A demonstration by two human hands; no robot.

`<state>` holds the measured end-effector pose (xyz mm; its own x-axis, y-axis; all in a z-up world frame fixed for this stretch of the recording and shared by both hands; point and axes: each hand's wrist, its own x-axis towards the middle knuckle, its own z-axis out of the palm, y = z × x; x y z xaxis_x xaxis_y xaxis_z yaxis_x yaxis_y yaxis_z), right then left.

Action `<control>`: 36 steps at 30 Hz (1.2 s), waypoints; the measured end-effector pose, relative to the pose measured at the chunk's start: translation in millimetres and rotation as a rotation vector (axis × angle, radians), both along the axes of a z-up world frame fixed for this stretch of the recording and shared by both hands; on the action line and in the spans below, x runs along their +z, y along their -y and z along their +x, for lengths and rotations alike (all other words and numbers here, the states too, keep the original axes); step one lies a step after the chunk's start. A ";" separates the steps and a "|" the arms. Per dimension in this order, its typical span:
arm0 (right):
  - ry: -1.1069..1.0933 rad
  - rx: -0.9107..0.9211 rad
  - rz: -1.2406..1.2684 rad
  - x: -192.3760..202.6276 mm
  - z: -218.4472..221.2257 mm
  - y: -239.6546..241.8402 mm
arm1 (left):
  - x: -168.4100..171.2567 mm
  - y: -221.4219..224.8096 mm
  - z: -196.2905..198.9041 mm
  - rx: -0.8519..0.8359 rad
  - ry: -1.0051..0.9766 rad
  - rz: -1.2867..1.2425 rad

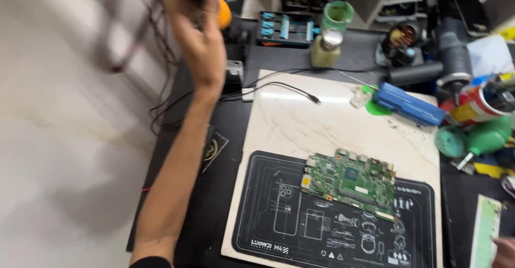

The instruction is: The person manipulates a laptop screen assembly and then applies heat to a motherboard using a heat gun and tweezers.

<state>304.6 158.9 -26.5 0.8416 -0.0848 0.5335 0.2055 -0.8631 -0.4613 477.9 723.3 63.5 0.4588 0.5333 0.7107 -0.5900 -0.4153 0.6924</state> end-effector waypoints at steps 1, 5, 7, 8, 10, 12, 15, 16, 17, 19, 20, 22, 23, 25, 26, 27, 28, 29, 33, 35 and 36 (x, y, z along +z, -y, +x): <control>0.008 0.028 -0.010 3.8 -1.3 -5.1 | 5.7 -3.8 -1.0 -0.020 -0.003 -0.029; 0.002 0.111 -0.085 23.5 -23.2 -18.6 | 23.1 9.6 -19.0 0.131 -0.023 0.058; 0.000 0.159 -0.078 31.0 -19.1 -25.8 | 34.8 26.8 -43.2 0.135 -0.072 -0.007; -0.002 0.173 -0.067 35.2 -15.6 -29.6 | 39.5 38.9 -54.3 0.079 -0.063 -0.044; -0.006 0.192 -0.055 41.8 -11.7 -34.3 | 46.2 67.9 -71.9 -0.098 -0.016 -0.097; -0.012 0.203 -0.049 44.9 -9.6 -35.8 | 46.6 100.3 -83.3 -0.302 0.002 -0.145; -0.155 0.154 -0.069 49.1 -6.7 -33.9 | 42.6 140.1 -95.4 -0.565 -0.019 -0.207; -0.176 0.166 -0.070 49.5 -5.3 -34.3 | 40.8 151.6 -99.3 -0.640 -0.035 -0.220; -0.197 0.178 -0.071 50.0 -4.6 -35.5 | 38.9 162.0 -101.5 -0.700 -0.053 -0.232; -0.219 0.250 -0.035 50.8 -5.2 -39.4 | 34.7 181.1 -107.0 -0.796 -0.092 -0.260; -0.216 0.308 0.002 51.0 -4.9 -42.6 | 32.2 190.4 -107.1 -0.839 -0.110 -0.273; -0.240 0.394 0.028 51.1 -5.5 -50.2 | 28.5 206.6 -107.1 -0.907 -0.144 -0.297; -0.267 0.423 0.017 50.7 -6.8 -54.4 | 27.6 213.8 -107.6 -0.924 -0.161 -0.314; -0.291 0.458 -0.013 48.6 -11.1 -61.3 | 27.7 226.3 -111.2 -0.934 -0.207 -0.370; -0.280 0.464 -0.035 47.3 -11.9 -64.2 | 29.6 231.8 -112.8 -0.941 -0.221 -0.411; -0.269 0.470 -0.057 46.3 -11.9 -65.5 | 31.4 237.6 -114.2 -0.949 -0.234 -0.453; -0.268 0.467 -0.053 45.3 -12.1 -65.5 | 33.8 241.5 -117.3 -0.949 -0.258 -0.493; -0.268 0.465 -0.048 44.1 -12.2 -65.3 | 35.8 243.3 -118.3 -0.948 -0.283 -0.511; -0.283 0.462 -0.045 40.0 -11.2 -65.0 | 39.6 245.3 -116.3 -0.939 -0.354 -0.537; -0.286 0.464 -0.028 39.3 -11.2 -65.5 | 41.0 245.5 -113.7 -0.932 -0.347 -0.572; -0.284 0.467 -0.022 39.4 -10.6 -65.5 | 42.1 245.7 -112.3 -0.926 -0.341 -0.583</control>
